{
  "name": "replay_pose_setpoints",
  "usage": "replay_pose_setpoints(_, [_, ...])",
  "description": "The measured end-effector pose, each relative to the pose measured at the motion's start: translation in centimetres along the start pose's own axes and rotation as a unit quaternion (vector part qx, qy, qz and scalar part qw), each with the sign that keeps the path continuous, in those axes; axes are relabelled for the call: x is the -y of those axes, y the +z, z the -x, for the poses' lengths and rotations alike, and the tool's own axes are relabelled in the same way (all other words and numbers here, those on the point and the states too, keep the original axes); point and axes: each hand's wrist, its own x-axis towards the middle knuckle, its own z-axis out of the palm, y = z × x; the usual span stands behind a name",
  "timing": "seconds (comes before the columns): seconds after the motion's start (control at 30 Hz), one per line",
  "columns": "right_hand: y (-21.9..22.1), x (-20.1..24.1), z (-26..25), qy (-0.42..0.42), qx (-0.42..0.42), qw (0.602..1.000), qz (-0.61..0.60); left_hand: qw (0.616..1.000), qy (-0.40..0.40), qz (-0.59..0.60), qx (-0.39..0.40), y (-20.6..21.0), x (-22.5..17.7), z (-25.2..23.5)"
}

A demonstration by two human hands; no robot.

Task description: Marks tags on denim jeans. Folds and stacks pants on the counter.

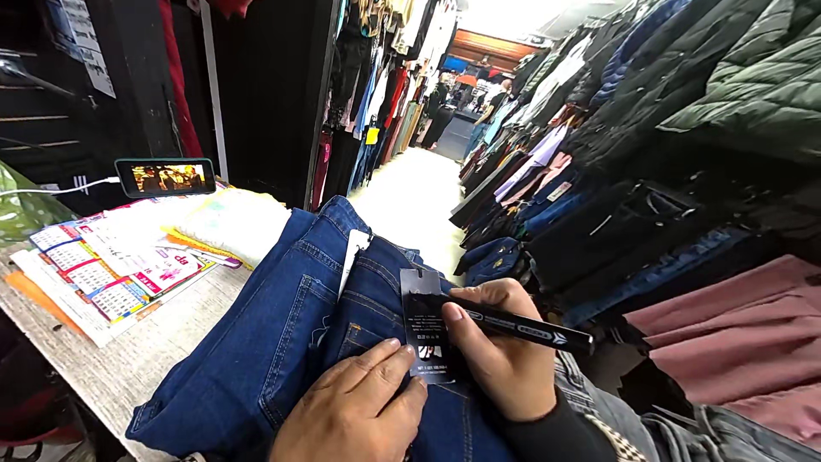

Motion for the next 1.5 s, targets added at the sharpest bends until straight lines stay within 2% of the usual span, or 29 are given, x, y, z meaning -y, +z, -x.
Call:
replay_pose_setpoints(0.47, [-0.16, 0.10, 0.71, -0.023, 0.014, 1.000, -0.006, 1.000, -0.002, -0.008, 0.002, -0.05, -0.06, -0.01])
replay_pose_setpoints(0.63, [-0.59, 0.00, 0.38, 0.003, -0.017, 1.000, 0.012, 1.000, -0.003, -0.011, 0.007, -0.09, -0.09, -0.04])
replay_pose_setpoints(0.83, [-0.68, -0.36, 0.67, 0.006, -0.062, 0.998, -0.029, 1.000, -0.004, 0.007, 0.001, 0.02, -0.01, -0.01])
replay_pose_setpoints(1.1, [-0.27, -0.38, 0.46, 0.012, -0.020, 1.000, -0.001, 1.000, -0.005, 0.000, 0.004, -0.02, -0.07, 0.02])
replay_pose_setpoints(1.3, [-0.29, -0.49, 0.37, 0.027, -0.031, 0.999, 0.018, 1.000, -0.003, 0.000, 0.004, -0.01, -0.03, 0.05])
replay_pose_setpoints(1.5, [-0.48, -0.50, 0.67, 0.009, -0.035, 0.999, 0.007, 1.000, -0.003, 0.002, 0.006, -0.05, -0.04, 0.06])
